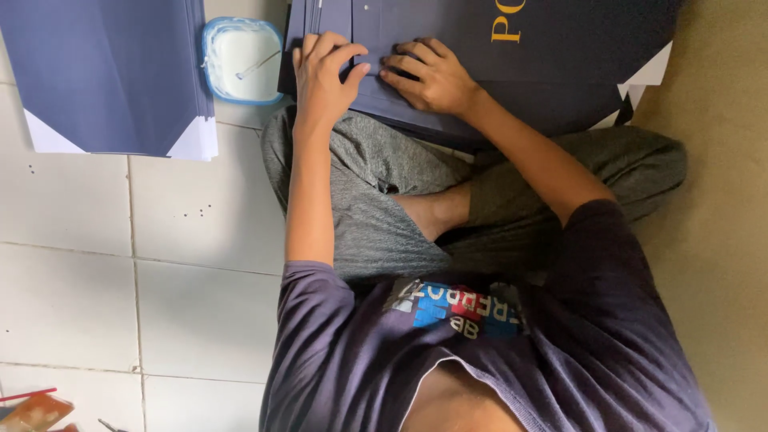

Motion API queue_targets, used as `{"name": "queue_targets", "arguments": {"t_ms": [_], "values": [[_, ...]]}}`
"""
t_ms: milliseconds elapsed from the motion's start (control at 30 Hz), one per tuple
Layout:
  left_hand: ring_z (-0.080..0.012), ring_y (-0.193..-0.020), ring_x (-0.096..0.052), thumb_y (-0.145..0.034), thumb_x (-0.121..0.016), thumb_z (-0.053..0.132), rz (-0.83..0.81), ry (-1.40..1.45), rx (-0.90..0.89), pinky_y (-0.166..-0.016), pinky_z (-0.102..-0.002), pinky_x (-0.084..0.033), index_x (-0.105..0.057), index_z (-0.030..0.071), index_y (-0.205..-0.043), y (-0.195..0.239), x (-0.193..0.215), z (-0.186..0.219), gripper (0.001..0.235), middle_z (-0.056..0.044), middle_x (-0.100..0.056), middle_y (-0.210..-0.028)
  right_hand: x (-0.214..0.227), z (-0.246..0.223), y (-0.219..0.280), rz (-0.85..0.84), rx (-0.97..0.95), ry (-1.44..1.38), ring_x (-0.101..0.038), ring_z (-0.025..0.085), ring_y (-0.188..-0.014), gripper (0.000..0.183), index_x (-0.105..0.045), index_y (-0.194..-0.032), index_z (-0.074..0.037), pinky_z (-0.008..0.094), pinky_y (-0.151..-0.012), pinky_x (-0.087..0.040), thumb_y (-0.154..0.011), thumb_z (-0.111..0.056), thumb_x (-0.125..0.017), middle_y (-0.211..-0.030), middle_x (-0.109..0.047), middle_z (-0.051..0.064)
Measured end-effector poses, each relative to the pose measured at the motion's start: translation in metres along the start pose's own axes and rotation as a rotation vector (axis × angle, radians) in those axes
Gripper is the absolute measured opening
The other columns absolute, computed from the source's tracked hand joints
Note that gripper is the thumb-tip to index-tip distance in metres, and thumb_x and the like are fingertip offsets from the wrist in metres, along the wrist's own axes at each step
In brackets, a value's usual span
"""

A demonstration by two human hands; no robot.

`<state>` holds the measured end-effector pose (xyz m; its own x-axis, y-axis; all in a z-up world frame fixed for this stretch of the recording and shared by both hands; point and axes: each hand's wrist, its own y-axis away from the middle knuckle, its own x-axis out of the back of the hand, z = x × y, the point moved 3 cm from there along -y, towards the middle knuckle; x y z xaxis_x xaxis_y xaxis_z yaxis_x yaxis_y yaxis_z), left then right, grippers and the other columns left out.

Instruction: The person sits on the floor and assembles dark blue paper bags with gold 'POLO' lettering. They fold the bottom flaps, apply glue from a small container using a stick, and press the seams to secure the bag shape. The person handles multiple bags one at a time, repeating the folding and gluing process.

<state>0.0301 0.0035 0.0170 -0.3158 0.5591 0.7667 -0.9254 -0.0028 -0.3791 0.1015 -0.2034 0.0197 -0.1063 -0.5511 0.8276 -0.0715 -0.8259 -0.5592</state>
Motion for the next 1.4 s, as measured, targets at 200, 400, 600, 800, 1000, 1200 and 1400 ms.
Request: {"name": "queue_targets", "arguments": {"t_ms": [200, 400, 600, 800, 1000, 1200, 1400], "values": [[-0.0272, -0.098, -0.046, -0.08, -0.093, 0.027, -0.013, -0.127, 0.022, -0.075, -0.042, -0.033, -0.081, 0.028, -0.102, 0.0, 0.002, 0.002, 0.025, 0.001, -0.05, -0.107, -0.003, -0.004, 0.001, -0.076, -0.022, 0.012, -0.065, 0.024, -0.116, 0.014, -0.075, -0.12, -0.019, 0.039, -0.096, -0.048, -0.109, -0.026, -0.069, -0.128, -0.07, 0.001], [-0.029, -0.107, -0.042, -0.077, -0.097, 0.028, 0.008, -0.165, 0.063, -0.082, -0.044, -0.034, -0.076, 0.03, -0.096, 0.002, 0.001, 0.001, 0.028, 0.0, -0.047, -0.117, 0.003, 0.004, 0.03, -0.197, 0.014, 0.067, -0.062, 0.019, -0.118, 0.022, -0.076, -0.124, -0.024, 0.037, -0.092, -0.047, -0.106, -0.035, -0.07, -0.129, -0.068, -0.006], [-0.0348, -0.15, -0.015, -0.093, -0.095, 0.024, -0.004, -0.089, 0.055, -0.111, -0.062, -0.028, -0.084, 0.032, -0.106, 0.014, -0.005, -0.015, 0.019, -0.002, -0.034, -0.159, 0.049, 0.035, 0.111, -0.247, -0.04, 0.001, -0.067, 0.023, -0.11, 0.021, -0.078, -0.123, -0.017, 0.039, -0.089, -0.051, -0.106, -0.028, -0.073, -0.118, -0.073, -0.002], [-0.0342, -0.155, -0.008, -0.098, -0.091, 0.02, -0.12, -0.047, 0.091, -0.121, -0.073, -0.011, -0.086, 0.033, -0.113, 0.014, -0.006, -0.021, 0.02, 0.002, -0.026, -0.167, 0.102, 0.064, 0.18, -0.341, -0.099, -0.014, -0.071, 0.021, -0.116, 0.019, -0.081, -0.121, -0.019, 0.035, -0.089, -0.052, -0.106, -0.027, -0.074, -0.124, -0.075, -0.002], [-0.038, -0.151, -0.003, -0.097, -0.089, 0.023, -0.219, -0.051, 0.113, -0.115, -0.079, -0.015, -0.088, 0.032, -0.117, 0.007, 0.0, -0.016, 0.022, 0.005, -0.025, -0.167, 0.089, 0.055, 0.152, -0.411, -0.103, 0.07, -0.064, 0.023, -0.124, 0.029, -0.076, -0.132, -0.031, 0.038, -0.094, -0.05, -0.11, -0.043, -0.061, -0.139, -0.069, -0.001], [-0.0372, -0.151, -0.005, -0.095, -0.09, 0.028, -0.196, -0.114, 0.071, -0.111, -0.074, -0.025, -0.089, 0.036, -0.114, 0.008, -0.002, -0.019, 0.021, 0.006, -0.025, -0.167, 0.031, 0.029, 0.06, -0.33, -0.007, 0.025, -0.061, 0.026, -0.123, 0.029, -0.074, -0.131, -0.034, 0.044, -0.095, -0.046, -0.111, -0.047, -0.057, -0.14, -0.065, 0.001], [-0.0364, -0.154, -0.006, -0.098, -0.074, 0.005, -0.169, -0.152, -0.004, -0.11, -0.065, -0.029, -0.088, 0.038, -0.119, 0.013, -0.005, -0.025, 0.042, 0.008, -0.017, -0.17, -0.004, 0.011, -0.005, -0.317, 0.041, 0.036, -0.057, 0.026, -0.121, 0.035, -0.073, -0.135, -0.036, 0.047, -0.094, -0.044, -0.113, -0.051, -0.05, -0.138, -0.061, 0.003]]}}
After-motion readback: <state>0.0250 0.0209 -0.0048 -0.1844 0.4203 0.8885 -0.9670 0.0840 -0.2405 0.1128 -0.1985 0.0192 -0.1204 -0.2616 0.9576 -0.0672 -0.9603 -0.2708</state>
